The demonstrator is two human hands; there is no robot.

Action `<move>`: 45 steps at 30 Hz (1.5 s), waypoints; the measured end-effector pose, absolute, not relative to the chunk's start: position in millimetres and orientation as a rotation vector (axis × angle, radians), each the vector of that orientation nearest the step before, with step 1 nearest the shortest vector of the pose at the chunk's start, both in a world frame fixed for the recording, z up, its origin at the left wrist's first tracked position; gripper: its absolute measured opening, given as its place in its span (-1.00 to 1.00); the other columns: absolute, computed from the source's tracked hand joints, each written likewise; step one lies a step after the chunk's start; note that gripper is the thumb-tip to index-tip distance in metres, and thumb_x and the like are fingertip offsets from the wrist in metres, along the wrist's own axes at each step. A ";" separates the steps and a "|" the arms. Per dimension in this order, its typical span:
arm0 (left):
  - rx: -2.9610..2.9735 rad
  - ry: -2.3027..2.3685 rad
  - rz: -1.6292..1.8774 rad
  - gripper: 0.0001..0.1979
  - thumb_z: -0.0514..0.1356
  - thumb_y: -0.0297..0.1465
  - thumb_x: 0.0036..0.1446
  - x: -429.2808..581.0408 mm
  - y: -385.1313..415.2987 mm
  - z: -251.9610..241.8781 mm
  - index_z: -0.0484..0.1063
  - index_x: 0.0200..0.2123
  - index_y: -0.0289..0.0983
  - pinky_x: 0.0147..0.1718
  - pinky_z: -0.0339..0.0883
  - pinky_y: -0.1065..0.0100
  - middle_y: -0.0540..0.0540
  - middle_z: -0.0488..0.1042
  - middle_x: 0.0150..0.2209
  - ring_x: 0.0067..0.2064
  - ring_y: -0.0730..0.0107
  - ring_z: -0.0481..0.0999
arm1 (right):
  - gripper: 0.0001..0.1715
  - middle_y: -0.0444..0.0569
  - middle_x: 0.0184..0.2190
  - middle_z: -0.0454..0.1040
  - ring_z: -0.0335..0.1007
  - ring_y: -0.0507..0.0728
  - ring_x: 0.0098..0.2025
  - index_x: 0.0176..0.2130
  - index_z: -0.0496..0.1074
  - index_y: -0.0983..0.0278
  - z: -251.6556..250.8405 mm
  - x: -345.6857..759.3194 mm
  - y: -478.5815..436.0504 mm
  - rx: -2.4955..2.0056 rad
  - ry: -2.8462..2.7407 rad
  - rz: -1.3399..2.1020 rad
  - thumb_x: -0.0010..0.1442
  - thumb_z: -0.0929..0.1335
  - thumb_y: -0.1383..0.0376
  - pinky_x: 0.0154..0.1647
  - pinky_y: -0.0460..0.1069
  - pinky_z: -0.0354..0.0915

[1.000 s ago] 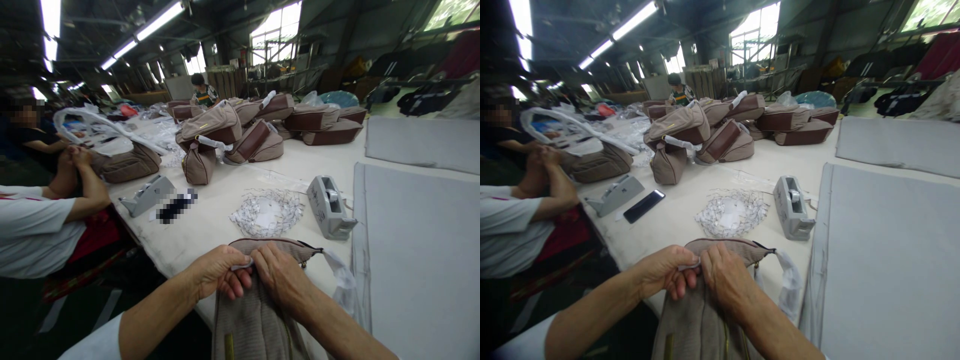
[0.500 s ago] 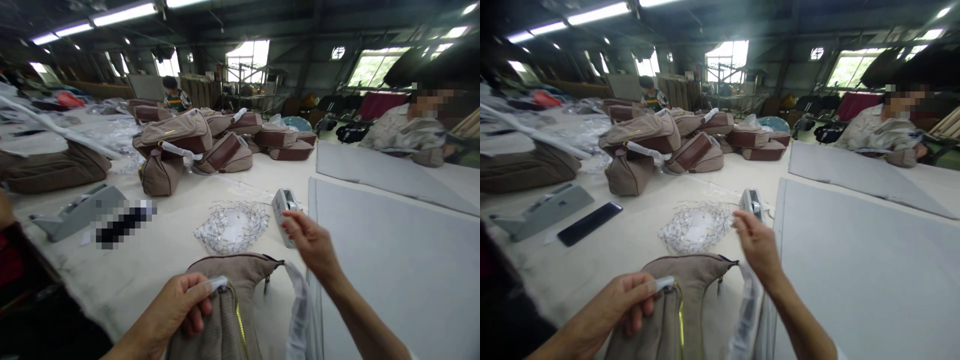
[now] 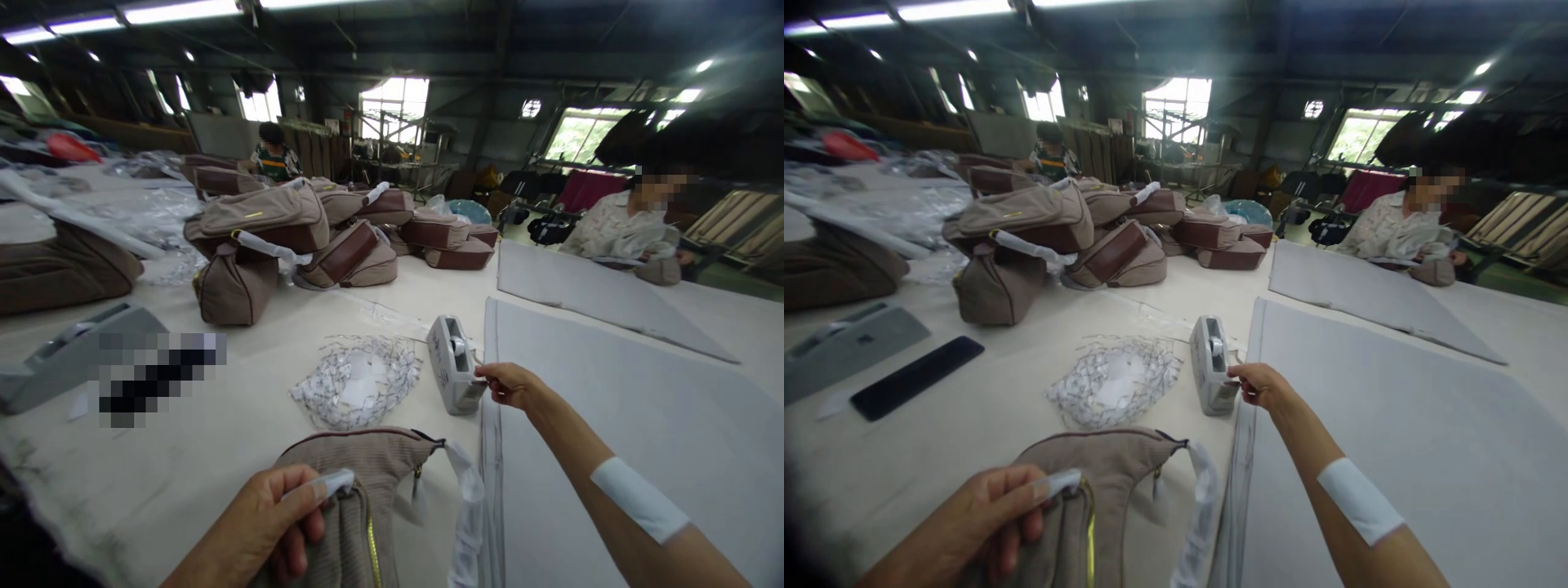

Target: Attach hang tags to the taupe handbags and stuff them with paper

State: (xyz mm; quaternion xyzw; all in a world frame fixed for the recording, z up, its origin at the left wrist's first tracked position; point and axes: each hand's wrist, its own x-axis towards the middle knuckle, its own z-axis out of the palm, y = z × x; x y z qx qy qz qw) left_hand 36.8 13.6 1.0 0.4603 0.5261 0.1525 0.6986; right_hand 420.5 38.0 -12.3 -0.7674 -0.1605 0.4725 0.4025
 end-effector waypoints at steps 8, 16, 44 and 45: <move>1.109 1.174 0.335 -0.55 0.17 0.00 -0.07 33.8 11.6 -5.3 0.30 -0.55 -0.32 -0.72 0.03 0.57 0.04 0.36 -0.65 -0.71 0.61 0.26 | -0.86 -0.29 -0.67 0.14 -0.04 -0.15 -0.72 -0.46 0.33 0.33 -29.6 397.8 -6.3 -1.758 -0.175 1.252 0.08 0.37 0.33 -0.73 -0.22 0.01; 1.881 1.222 0.312 -0.69 0.02 -0.21 0.15 28.2 14.6 19.5 0.30 -0.53 -0.27 -0.58 0.13 0.47 0.04 0.37 -0.60 -0.59 0.49 0.35 | -0.83 -0.23 -0.66 0.26 0.12 -0.10 -0.66 -0.53 0.32 0.31 -50.4 376.1 -22.4 -1.852 -0.201 1.132 -0.01 0.41 0.35 -0.71 -0.21 -0.04; 3.219 0.901 0.922 -0.85 0.04 -0.59 0.12 28.7 -7.5 8.6 0.40 -0.36 -0.39 -0.62 0.29 0.36 -0.07 0.39 -0.61 -0.60 0.37 0.42 | -0.78 -0.14 -0.79 0.32 0.13 -0.09 -0.82 -0.65 0.32 0.35 63.7 194.2 46.9 -1.990 -1.304 2.236 -0.02 0.35 0.40 -0.85 -0.21 -0.13; 3.232 0.895 0.897 -0.86 0.04 -0.59 0.12 28.0 -7.2 7.9 0.40 -0.35 -0.39 -0.61 0.30 0.35 -0.08 0.41 -0.59 -0.59 0.37 0.44 | -0.80 -0.14 -0.80 0.32 0.14 -0.08 -0.82 -0.65 0.32 0.34 58.8 194.4 47.0 -1.977 -1.296 2.241 -0.06 0.36 0.40 -0.85 -0.21 -0.13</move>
